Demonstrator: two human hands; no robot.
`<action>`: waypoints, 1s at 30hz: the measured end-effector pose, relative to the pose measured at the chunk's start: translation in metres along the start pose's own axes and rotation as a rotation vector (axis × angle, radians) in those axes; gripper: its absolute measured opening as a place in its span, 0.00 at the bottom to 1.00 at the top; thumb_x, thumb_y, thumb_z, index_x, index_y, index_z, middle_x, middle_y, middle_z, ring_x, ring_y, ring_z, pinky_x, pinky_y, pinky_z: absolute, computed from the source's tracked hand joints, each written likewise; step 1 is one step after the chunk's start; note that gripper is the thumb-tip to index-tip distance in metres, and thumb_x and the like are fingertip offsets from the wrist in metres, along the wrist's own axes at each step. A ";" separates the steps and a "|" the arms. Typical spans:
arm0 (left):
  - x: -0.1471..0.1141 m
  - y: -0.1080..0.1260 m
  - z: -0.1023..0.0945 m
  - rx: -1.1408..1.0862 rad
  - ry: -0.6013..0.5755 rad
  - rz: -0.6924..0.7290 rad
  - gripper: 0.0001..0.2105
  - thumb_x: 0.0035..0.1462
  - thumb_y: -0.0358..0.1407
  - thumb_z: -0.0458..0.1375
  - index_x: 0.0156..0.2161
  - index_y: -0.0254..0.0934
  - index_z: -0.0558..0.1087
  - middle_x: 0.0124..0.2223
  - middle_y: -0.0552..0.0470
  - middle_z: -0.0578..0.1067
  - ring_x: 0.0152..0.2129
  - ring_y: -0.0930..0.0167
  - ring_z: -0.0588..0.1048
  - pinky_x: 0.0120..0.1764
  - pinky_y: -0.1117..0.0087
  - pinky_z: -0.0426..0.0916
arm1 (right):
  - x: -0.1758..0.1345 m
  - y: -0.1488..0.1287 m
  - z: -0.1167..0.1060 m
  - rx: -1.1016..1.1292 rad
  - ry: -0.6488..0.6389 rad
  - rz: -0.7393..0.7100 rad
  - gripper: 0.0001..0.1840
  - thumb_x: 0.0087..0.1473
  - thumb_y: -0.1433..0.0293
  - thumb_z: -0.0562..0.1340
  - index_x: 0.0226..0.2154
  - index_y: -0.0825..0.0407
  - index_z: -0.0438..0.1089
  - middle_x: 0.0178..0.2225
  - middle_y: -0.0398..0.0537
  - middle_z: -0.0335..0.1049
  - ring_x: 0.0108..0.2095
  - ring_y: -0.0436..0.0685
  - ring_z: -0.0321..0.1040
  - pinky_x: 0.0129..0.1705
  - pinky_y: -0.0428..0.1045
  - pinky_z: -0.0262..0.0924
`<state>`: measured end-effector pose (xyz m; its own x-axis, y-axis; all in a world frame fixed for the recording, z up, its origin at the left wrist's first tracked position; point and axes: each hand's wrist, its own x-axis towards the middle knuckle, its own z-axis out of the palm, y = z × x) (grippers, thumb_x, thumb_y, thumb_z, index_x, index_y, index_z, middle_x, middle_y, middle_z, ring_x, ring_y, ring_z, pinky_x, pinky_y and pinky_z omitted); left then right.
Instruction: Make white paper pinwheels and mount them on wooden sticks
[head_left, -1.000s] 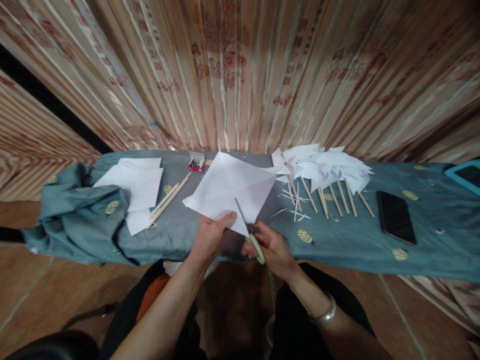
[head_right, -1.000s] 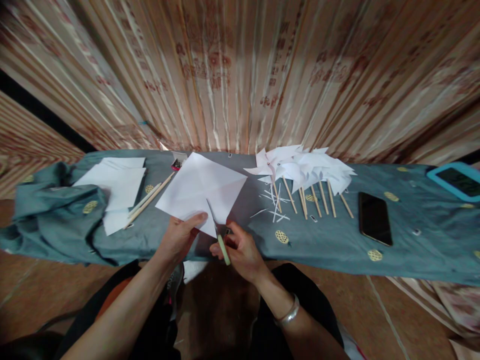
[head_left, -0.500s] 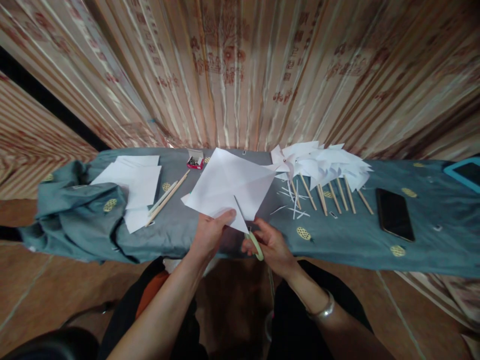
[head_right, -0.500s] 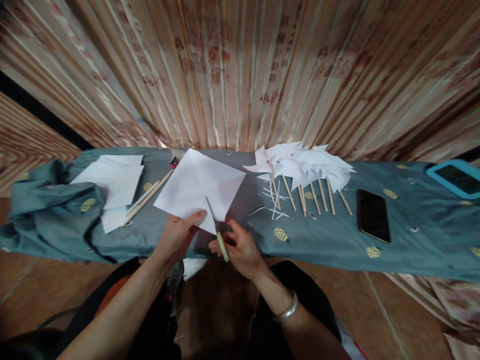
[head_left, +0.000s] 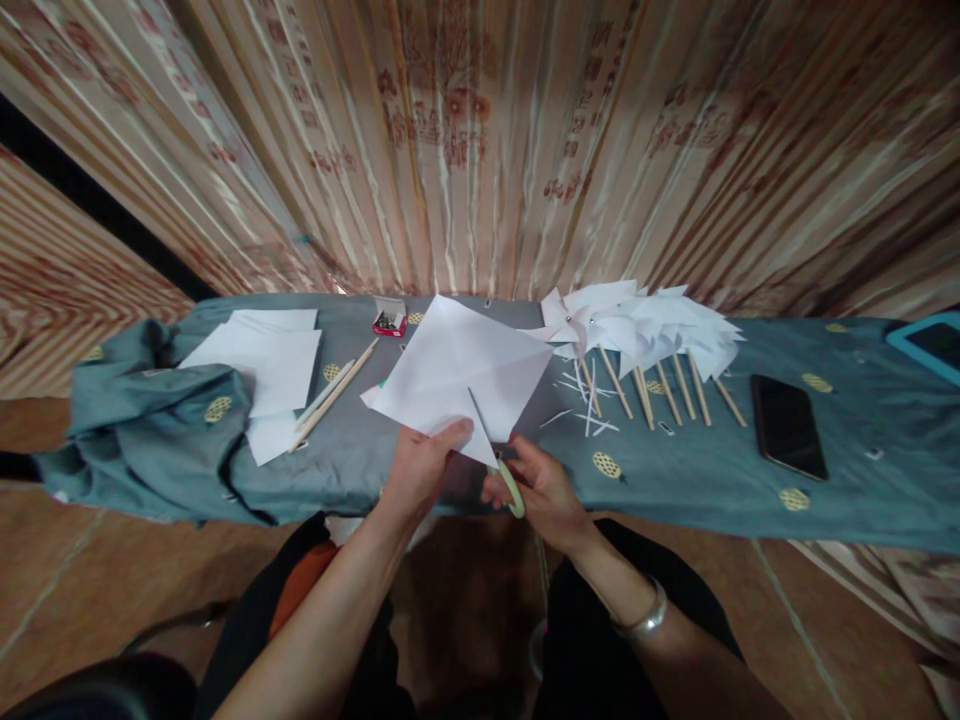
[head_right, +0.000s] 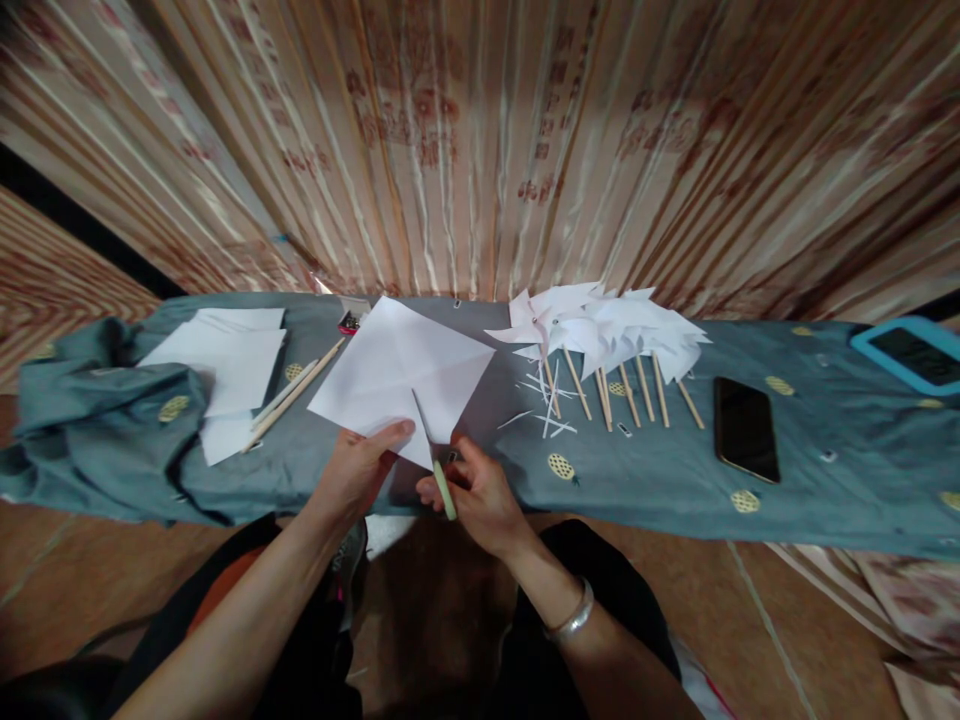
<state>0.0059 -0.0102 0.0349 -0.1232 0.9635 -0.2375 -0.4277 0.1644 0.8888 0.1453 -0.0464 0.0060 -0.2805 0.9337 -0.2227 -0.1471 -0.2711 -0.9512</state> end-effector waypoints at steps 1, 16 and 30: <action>0.000 0.000 0.000 0.005 0.000 -0.001 0.16 0.34 0.32 0.67 0.35 0.40 0.78 0.33 0.52 0.79 0.29 0.66 0.75 0.36 0.67 0.70 | 0.000 0.000 0.000 -0.002 -0.002 0.000 0.23 0.42 0.60 0.71 0.37 0.51 0.64 0.20 0.36 0.67 0.21 0.48 0.63 0.24 0.44 0.58; 0.001 -0.002 -0.002 -0.045 -0.038 -0.002 0.16 0.35 0.30 0.68 0.35 0.38 0.77 0.30 0.55 0.78 0.27 0.70 0.74 0.36 0.69 0.69 | -0.001 -0.003 0.000 -0.026 -0.013 0.024 0.26 0.43 0.58 0.71 0.42 0.52 0.66 0.21 0.38 0.69 0.21 0.48 0.64 0.23 0.44 0.58; 0.015 0.028 -0.024 -0.071 0.100 0.158 0.24 0.33 0.28 0.68 0.42 0.36 0.76 0.42 0.50 0.80 0.41 0.62 0.76 0.51 0.61 0.67 | -0.016 0.010 -0.015 -0.014 -0.160 0.129 0.40 0.38 0.65 0.74 0.54 0.53 0.63 0.28 0.42 0.75 0.24 0.47 0.66 0.26 0.44 0.56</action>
<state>-0.0287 0.0036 0.0466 -0.2805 0.9498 -0.1386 -0.4578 -0.0055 0.8891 0.1624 -0.0604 -0.0032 -0.4435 0.8419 -0.3075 -0.0869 -0.3819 -0.9201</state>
